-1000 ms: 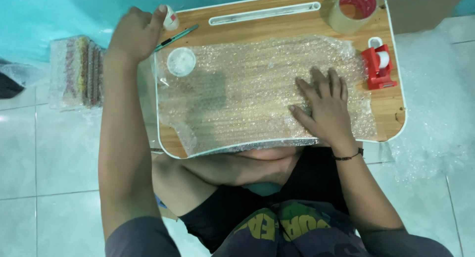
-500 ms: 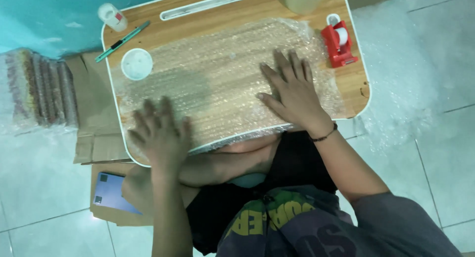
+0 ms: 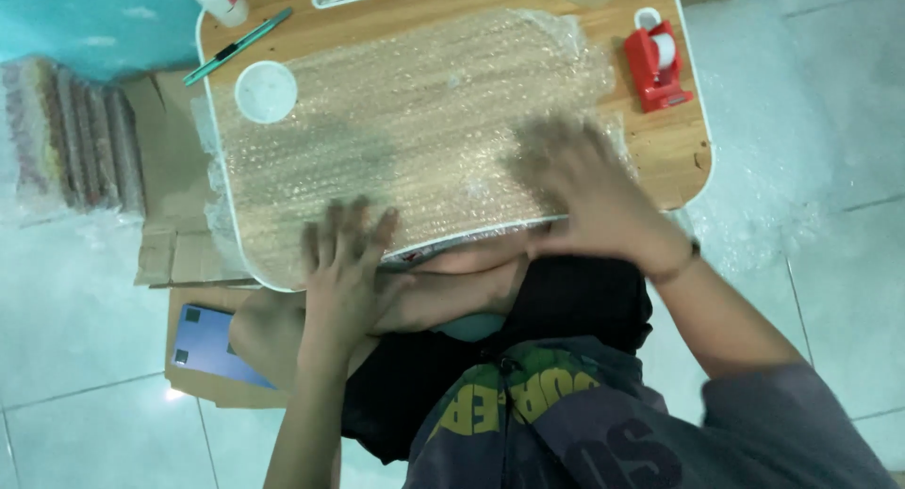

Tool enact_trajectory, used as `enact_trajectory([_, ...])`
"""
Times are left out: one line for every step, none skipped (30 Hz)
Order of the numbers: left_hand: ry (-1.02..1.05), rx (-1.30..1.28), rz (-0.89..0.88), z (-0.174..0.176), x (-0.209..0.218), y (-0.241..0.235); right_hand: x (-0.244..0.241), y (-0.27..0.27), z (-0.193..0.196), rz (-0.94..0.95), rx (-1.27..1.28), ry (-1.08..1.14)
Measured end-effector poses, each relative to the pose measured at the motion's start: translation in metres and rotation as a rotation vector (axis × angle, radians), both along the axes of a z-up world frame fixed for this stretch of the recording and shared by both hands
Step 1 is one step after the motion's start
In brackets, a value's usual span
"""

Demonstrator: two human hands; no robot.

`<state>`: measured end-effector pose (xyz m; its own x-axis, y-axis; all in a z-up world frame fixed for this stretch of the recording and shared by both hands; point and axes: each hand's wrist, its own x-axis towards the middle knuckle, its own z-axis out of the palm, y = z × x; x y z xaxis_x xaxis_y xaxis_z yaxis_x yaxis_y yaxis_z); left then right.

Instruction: The person wraps a rectangular item in bubble wrap and secures it with clear tape. They then place the wrapped item aside and prepare a new sheet of bubble wrap on the table.

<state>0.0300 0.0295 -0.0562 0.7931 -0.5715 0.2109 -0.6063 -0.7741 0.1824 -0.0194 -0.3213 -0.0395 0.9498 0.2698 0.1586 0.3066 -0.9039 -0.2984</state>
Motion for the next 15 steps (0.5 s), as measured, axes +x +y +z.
enact_trajectory([-0.082,0.003,-0.045,0.0,-0.005,0.001,-0.014,0.005,-0.008,0.091,-0.084,0.035])
enact_trajectory([-0.08,0.005,-0.035,0.01,-0.009,0.006,-0.023,0.006,-0.007,0.101,-0.083,0.037])
enact_trajectory([-0.146,-0.084,-0.06,0.019,-0.01,0.01,-0.032,0.007,-0.007,0.052,-0.023,-0.096])
enact_trajectory([-0.213,-0.173,-0.087,0.027,-0.011,0.014,-0.043,0.008,-0.007,0.002,0.037,-0.23])
enact_trajectory([-0.204,-0.172,-0.085,0.033,-0.017,0.017,-0.049,0.004,0.0,0.003,0.038,-0.221])
enact_trajectory([-0.171,-0.232,-0.047,0.04,-0.022,0.021,-0.056,-0.001,0.006,-0.061,0.116,-0.244])
enact_trajectory([-0.147,-0.294,-0.012,0.047,-0.024,0.024,-0.061,-0.005,0.013,-0.126,0.191,-0.278])
enact_trajectory([-0.149,-0.294,-0.014,0.058,-0.024,0.03,-0.061,-0.011,0.026,-0.128,0.191,-0.28])
enact_trajectory([-0.11,-0.346,-0.019,0.07,-0.024,0.036,-0.063,-0.016,0.04,-0.158,0.251,-0.307])
enact_trajectory([-0.071,-0.397,-0.024,0.082,-0.025,0.043,-0.065,-0.021,0.054,-0.189,0.311,-0.335])
enact_trajectory([-0.073,-0.401,-0.025,0.103,-0.022,0.046,-0.067,-0.024,0.076,-0.188,0.308,-0.337])
enact_trajectory([-0.113,-0.403,-0.044,0.124,-0.019,0.05,-0.069,-0.028,0.098,-0.178,0.263,-0.331])
enact_trajectory([-0.157,-0.406,-0.062,0.146,-0.016,0.054,-0.07,-0.032,0.121,-0.165,0.219,-0.328])
enact_trajectory([-0.164,-0.409,-0.06,0.167,-0.017,0.056,-0.065,-0.045,0.128,-0.161,0.216,-0.334])
enact_trajectory([-0.025,-0.397,0.031,0.189,-0.019,0.06,-0.061,-0.057,0.134,-0.085,0.286,-0.24])
